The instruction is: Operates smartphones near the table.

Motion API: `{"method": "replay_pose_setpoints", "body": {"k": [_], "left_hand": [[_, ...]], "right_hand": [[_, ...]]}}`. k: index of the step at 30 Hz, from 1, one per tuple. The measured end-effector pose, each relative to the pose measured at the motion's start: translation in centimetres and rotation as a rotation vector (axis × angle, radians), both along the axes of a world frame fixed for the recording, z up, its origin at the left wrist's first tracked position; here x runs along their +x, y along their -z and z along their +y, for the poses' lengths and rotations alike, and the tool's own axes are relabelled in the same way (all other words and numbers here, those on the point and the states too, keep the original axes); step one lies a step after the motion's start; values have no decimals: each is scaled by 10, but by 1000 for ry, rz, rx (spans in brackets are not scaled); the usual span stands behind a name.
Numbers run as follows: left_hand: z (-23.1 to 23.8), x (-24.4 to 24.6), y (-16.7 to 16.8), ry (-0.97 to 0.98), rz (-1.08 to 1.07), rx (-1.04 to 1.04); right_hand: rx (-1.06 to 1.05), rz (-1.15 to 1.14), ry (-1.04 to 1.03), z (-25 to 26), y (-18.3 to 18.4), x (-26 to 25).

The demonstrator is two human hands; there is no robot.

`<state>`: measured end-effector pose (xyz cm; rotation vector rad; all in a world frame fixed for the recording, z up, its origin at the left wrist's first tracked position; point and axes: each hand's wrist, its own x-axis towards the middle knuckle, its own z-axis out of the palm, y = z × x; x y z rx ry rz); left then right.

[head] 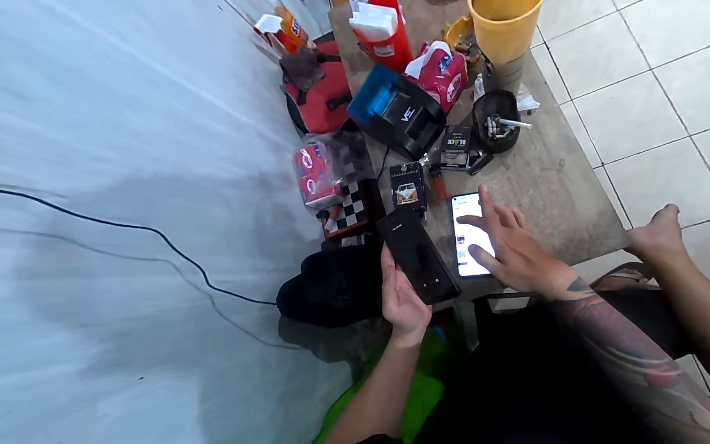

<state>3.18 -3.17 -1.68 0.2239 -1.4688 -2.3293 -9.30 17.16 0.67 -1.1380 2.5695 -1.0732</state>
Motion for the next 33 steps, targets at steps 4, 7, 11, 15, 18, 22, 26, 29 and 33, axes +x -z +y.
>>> {"method": "replay_pose_setpoints", "body": {"k": [4,7,11,15,18,22,26,29,33], "left_hand": [[3,0,-1,14,20,30],[3,-1,-1,27,27,44],[4,-1,-2,20,37,25],[3,0,-1,12,40,8],[3,-1,-1,13,45,20],[3,-1,0,29,41,39],[3,-2,0,30,50,21],[3,0,1,21,52,17],[3,-1,-1,18,33,9]], "right_hand": [[18,23,-22,-2,4,0],[47,32,-38,-3,6,-3],[0,-69,13,5,-27,-1],[163,-395,31,11,-126,2],[128,-365,39,13,-120,4],[180,-257,59,17,-148,5],[202,-253,34,15,-156,5],[218,-228,0,15,-158,6],[176,-222,9,14,-142,6]]}}
